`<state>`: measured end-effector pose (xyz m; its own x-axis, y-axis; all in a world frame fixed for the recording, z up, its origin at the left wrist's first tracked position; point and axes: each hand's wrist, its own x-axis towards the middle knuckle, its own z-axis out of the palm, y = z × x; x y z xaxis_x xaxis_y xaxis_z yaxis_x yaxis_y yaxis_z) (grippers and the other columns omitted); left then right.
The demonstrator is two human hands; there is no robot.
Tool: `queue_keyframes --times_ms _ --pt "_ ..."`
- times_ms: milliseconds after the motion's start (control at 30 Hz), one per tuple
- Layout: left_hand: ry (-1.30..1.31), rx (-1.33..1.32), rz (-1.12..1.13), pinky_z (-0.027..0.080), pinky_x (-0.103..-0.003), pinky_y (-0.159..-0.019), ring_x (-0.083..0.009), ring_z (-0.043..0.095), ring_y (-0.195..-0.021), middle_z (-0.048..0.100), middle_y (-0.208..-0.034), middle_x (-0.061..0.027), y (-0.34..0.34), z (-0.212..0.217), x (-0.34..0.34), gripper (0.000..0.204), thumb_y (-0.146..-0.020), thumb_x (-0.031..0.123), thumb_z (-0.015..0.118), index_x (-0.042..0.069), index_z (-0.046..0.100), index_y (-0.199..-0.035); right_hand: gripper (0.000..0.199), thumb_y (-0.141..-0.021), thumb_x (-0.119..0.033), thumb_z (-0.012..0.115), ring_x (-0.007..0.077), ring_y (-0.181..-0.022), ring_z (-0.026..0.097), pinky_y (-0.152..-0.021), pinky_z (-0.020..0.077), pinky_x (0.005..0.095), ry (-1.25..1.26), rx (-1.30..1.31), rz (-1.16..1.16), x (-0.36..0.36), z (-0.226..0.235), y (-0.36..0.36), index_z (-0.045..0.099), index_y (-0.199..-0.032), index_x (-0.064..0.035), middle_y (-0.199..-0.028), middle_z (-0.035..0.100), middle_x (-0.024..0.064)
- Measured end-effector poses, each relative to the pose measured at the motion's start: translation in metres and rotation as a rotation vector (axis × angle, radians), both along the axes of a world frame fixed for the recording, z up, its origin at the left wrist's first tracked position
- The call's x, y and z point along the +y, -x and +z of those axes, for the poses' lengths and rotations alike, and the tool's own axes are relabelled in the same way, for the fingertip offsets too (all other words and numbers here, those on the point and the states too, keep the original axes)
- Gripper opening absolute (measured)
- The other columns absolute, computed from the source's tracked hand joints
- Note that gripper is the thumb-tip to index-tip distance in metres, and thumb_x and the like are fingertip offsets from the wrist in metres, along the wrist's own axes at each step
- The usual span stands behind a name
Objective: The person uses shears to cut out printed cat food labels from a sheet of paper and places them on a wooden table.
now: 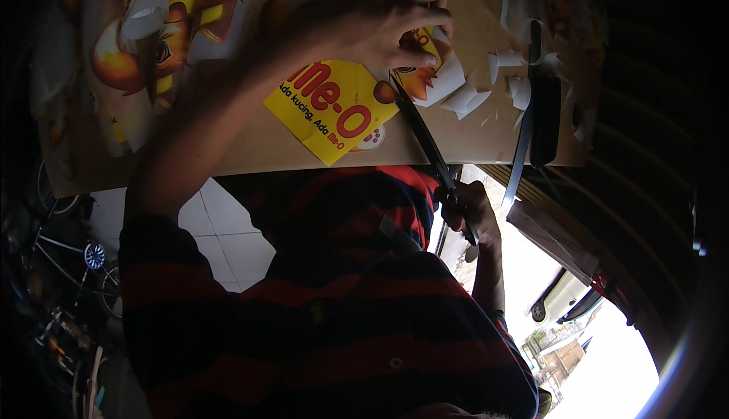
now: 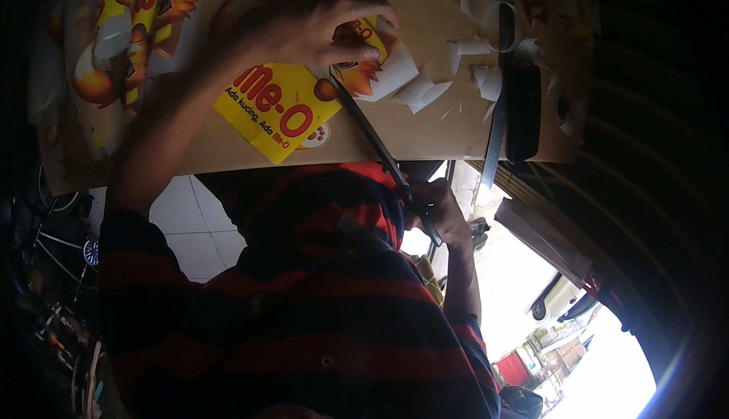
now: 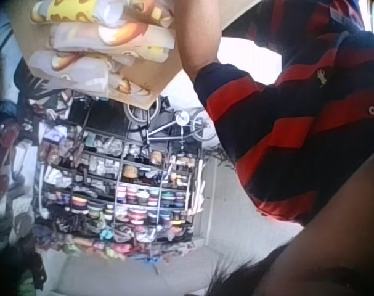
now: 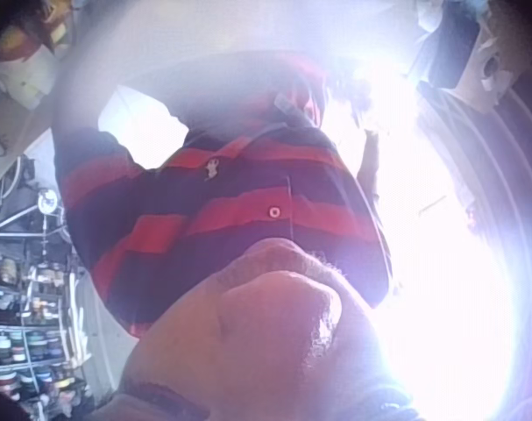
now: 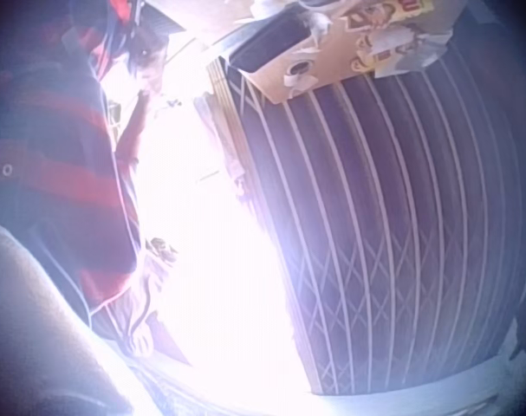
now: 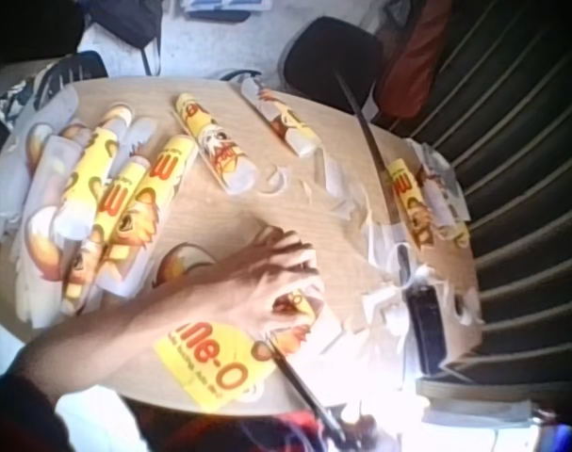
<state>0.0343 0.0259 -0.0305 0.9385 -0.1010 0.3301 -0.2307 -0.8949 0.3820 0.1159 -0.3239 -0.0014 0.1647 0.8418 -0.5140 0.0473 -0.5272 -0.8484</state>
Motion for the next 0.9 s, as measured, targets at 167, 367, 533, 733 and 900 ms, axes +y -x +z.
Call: queue_keyframes --times_ms 167,367,533,733,900 --pt "-0.017 -0.032 0.005 0.042 -0.044 -0.094 -0.0232 0.05 -0.103 0.055 -0.111 -0.0134 0.001 -0.003 -0.001 0.048 -0.085 0.048 0.064 0.007 0.062 -0.11 0.073 -0.069 -0.067 0.075 0.0061 -0.045 0.049 -0.044 0.0369 0.0236 0.017 0.007 -0.006 0.0 -0.002 -0.001 0.06 -0.081 0.0034 -0.052 0.049 -0.002" --pt "0.018 -0.036 -0.014 0.041 -0.043 -0.094 -0.0218 0.049 -0.102 0.056 -0.108 -0.0111 0.001 0.003 0.0 0.042 -0.085 0.045 0.066 0.008 0.064 -0.106 0.056 -0.067 -0.046 0.08 0.0097 -0.046 0.055 -0.047 0.0432 0.0243 0.025 -0.005 -0.005 0.005 -0.002 0.0 0.064 -0.081 0.0056 -0.053 0.055 0.0014" --pt "0.078 -0.034 -0.019 0.039 -0.042 -0.095 -0.0212 0.049 -0.102 0.056 -0.105 -0.0101 0.001 0.008 0.001 0.039 -0.084 0.042 0.066 0.009 0.064 -0.104 0.056 -0.066 -0.045 0.08 0.01 -0.045 0.055 -0.047 0.0432 0.0241 -0.011 0.034 -0.019 0.007 -0.001 0.0 0.064 -0.08 0.0066 -0.053 0.056 0.0024" --pt "0.142 0.062 -0.001 0.039 -0.042 -0.096 -0.0205 0.049 -0.102 0.056 -0.105 -0.009 0.001 0.002 0.003 0.04 -0.083 0.044 0.067 0.01 0.065 -0.105 0.086 -0.065 -0.079 0.068 0.0095 -0.046 0.055 -0.046 0.0427 0.0235 0.01 0.006 0.0 0.007 -0.001 0.004 0.064 -0.085 0.005 -0.053 0.054 0.0009" --pt "0.298 0.045 0.139 0.049 -0.033 -0.077 -0.0208 0.06 -0.086 0.06 -0.092 -0.0047 0.013 0.019 -0.001 0.025 -0.087 0.026 0.071 0.006 0.062 -0.1 0.078 -0.067 -0.079 0.066 0.0089 -0.048 0.055 -0.045 0.0415 0.0224 -0.114 0.128 -0.105 0.002 -0.009 0.032 0.059 -0.076 -0.0021 -0.056 0.055 0.0002"
